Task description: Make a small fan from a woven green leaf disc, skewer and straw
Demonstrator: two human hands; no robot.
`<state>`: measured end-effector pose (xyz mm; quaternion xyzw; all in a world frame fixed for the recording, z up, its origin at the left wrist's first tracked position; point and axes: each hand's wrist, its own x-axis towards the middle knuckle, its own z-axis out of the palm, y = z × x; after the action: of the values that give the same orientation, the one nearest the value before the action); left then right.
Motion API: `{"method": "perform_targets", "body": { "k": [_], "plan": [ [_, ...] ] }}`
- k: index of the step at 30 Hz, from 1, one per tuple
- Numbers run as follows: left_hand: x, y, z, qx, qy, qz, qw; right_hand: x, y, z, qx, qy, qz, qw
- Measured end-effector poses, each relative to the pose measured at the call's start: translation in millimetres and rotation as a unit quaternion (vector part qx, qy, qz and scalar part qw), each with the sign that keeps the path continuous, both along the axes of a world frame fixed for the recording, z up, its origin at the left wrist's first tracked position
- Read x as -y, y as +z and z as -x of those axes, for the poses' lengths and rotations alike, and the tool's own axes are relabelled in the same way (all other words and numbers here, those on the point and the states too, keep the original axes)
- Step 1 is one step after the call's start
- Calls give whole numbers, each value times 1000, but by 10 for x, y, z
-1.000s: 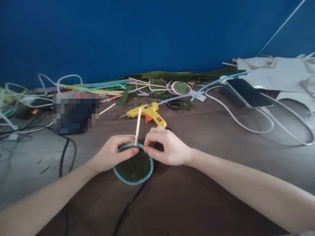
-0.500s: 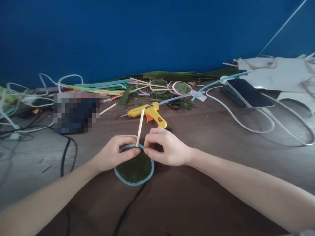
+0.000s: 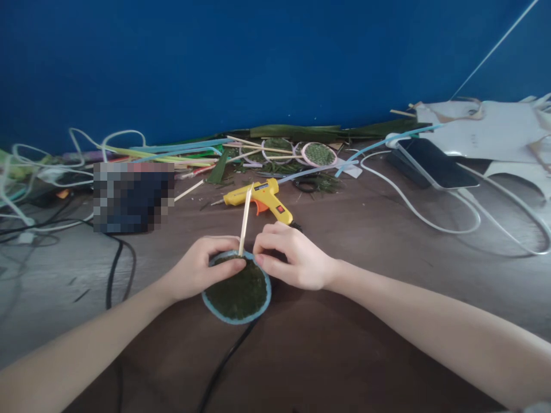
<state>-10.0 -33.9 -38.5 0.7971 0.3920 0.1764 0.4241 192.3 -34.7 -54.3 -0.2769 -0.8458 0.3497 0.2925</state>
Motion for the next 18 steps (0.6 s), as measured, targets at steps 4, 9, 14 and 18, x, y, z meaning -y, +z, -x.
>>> {"method": "perform_targets", "body": {
  "k": [4,9,14,18],
  "plan": [
    [-1,7,-6,6,1,-3,1000,6,9,-8,-9,-3,4,1000],
    [-1,1,5,18,-4,-1,1000,-7,13,-12,-9,0,8,1000],
    [-3,-10,16,18,5,2,1000,-14,10,-6,-9,20,7,1000],
    [-1,-4,14,11,5,16,1000,-15,9,-1,-1,26,12,1000]
  ]
}}
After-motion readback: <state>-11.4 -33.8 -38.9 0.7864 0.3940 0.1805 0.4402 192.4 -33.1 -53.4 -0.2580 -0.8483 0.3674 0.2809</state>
